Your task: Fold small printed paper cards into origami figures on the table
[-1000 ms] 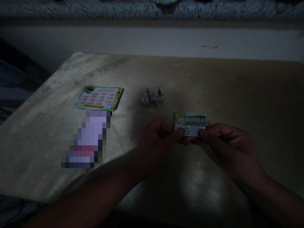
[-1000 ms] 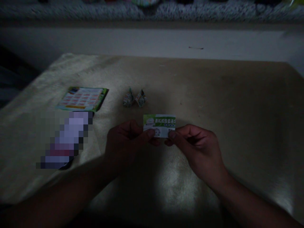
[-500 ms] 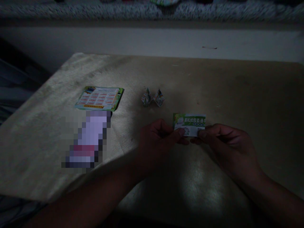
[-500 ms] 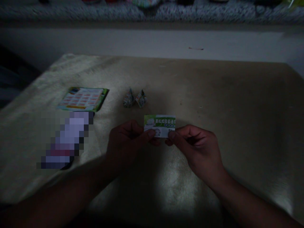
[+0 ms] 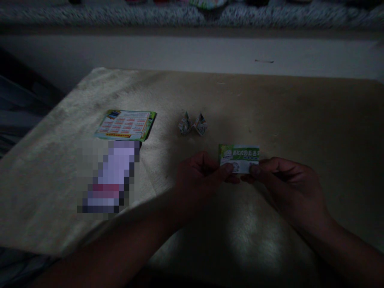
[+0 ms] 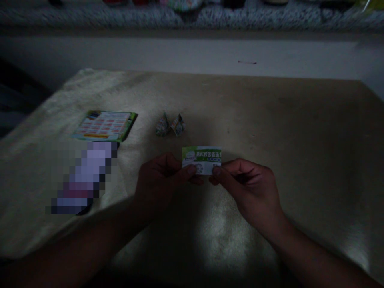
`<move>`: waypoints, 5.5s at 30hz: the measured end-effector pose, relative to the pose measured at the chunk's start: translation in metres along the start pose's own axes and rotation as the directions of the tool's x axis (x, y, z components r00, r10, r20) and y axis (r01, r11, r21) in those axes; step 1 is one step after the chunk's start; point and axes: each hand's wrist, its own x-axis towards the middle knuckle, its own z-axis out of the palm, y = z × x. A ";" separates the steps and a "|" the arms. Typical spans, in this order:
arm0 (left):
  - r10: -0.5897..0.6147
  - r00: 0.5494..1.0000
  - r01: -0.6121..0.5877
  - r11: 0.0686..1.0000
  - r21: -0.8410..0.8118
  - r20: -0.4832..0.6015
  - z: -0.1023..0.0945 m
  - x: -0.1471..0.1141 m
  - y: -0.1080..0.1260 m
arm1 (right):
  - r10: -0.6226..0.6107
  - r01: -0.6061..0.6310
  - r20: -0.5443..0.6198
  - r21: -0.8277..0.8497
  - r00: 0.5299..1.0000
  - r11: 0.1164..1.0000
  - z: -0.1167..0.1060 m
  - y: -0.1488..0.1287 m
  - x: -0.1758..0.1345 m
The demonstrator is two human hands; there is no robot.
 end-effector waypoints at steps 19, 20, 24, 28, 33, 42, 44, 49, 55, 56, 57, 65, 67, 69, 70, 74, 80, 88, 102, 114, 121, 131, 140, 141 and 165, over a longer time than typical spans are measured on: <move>0.014 0.999 -0.014 1.000 -0.009 0.032 -0.003 -0.001 0.001 | 0.002 -0.002 -0.002 -0.003 1.000 1.000 -0.002 0.002 0.001; 0.011 0.999 -0.011 1.000 -0.009 0.034 -0.003 -0.001 0.002 | 0.003 -0.003 -0.003 0.003 1.000 1.000 -0.002 0.002 0.001; -0.017 0.999 0.018 1.000 -0.026 0.034 -0.003 -0.001 0.003 | -0.001 0.001 -0.006 0.005 1.000 1.000 -0.001 0.003 0.001; -0.007 0.999 0.007 1.000 0.009 0.031 -0.002 0.000 0.003 | -0.009 0.009 0.005 0.021 1.000 1.000 -0.001 0.004 0.000; 0.035 0.999 -0.035 0.997 0.072 0.005 -0.002 -0.001 0.005 | 0.006 -0.006 -0.004 -0.003 1.000 1.000 -0.002 0.003 -0.001; 0.010 0.999 -0.006 0.996 0.094 -0.043 0.001 -0.004 0.004 | 0.043 -0.047 0.040 0.099 0.998 0.994 0.008 -0.004 -0.002; 0.014 0.999 -0.009 0.994 0.112 -0.046 0.003 -0.006 0.003 | 0.063 -0.069 0.054 0.121 0.997 0.990 0.011 -0.005 -0.002; 0.079 0.995 -0.059 0.962 0.265 -0.066 0.006 -0.011 -0.002 | 0.061 -0.062 0.014 0.116 0.998 0.991 0.018 -0.010 -0.003; 0.224 0.974 -0.182 0.856 0.483 -0.031 0.002 -0.011 -0.008 | 0.027 -0.026 -0.034 0.030 0.999 0.999 0.021 -0.012 -0.004; 0.231 0.973 -0.187 0.849 0.495 -0.028 0.001 -0.010 -0.009 | 0.027 -0.027 -0.035 0.019 0.999 0.999 0.021 -0.012 -0.004; 0.230 0.973 -0.187 0.848 0.496 -0.027 0.001 -0.010 -0.009 | 0.031 -0.031 -0.033 0.012 0.999 0.999 0.020 -0.012 -0.004; -0.007 1.000 0.007 0.982 0.190 0.002 0.003 -0.008 0.003 | 0.122 -0.131 0.085 0.105 0.989 0.986 0.009 -0.011 -0.003; -0.033 0.999 0.029 0.992 0.126 0.031 0.001 -0.006 0.005 | 0.132 -0.150 0.137 0.124 0.982 0.981 0.005 -0.011 -0.002; -0.049 0.998 0.045 0.995 0.090 0.044 -0.001 -0.003 0.006 | 0.137 -0.160 0.169 0.133 0.976 0.978 0.002 -0.011 -0.001; -0.054 0.997 0.050 0.996 0.080 0.048 -0.002 -0.003 0.006 | 0.141 -0.166 0.177 0.132 0.974 0.977 0.000 -0.011 0.000; -0.053 0.996 0.049 0.997 0.062 0.068 -0.003 -0.001 0.004 | 0.172 -0.199 0.198 0.125 0.965 0.972 -0.004 -0.010 0.001; -0.043 0.997 0.036 0.994 0.103 0.070 -0.003 -0.001 0.005 | 0.162 -0.179 0.177 0.086 0.971 0.980 -0.006 -0.006 0.002; -0.002 0.999 -0.005 0.990 0.141 0.050 -0.004 -0.003 0.008 | 0.173 -0.190 0.165 0.097 0.971 0.977 -0.007 -0.009 0.003; 0.028 0.998 -0.035 0.989 0.144 0.050 -0.005 -0.002 0.007 | 0.186 -0.197 0.100 0.112 0.977 0.974 -0.010 -0.008 0.003; -0.028 0.999 0.025 0.995 0.099 0.030 -0.005 0.000 0.004 | 0.086 -0.092 0.066 0.090 0.994 0.992 -0.007 -0.008 -0.001; -0.131 0.988 0.129 0.991 0.028 0.086 -0.004 0.002 0.003 | 0.054 -0.058 0.065 0.065 0.996 0.996 0.000 -0.010 -0.002; -0.111 0.994 0.111 0.994 -0.003 0.021 -0.019 0.013 0.010 | 0.048 -0.048 -0.001 0.035 0.999 0.998 -0.012 -0.010 0.002; -0.104 0.994 0.104 0.995 0.009 0.045 -0.021 0.014 0.009 | 0.017 -0.018 0.019 0.059 1.000 0.998 -0.012 -0.012 0.004; -0.107 0.992 0.107 0.994 -0.002 0.071 -0.021 0.014 0.007 | 0.008 -0.010 0.022 0.060 1.000 0.998 -0.011 -0.012 0.004; -0.158 0.979 0.160 0.987 -0.005 0.129 -0.015 0.009 0.003 | 0.011 -0.010 0.024 -0.014 1.000 1.000 -0.001 -0.013 -0.002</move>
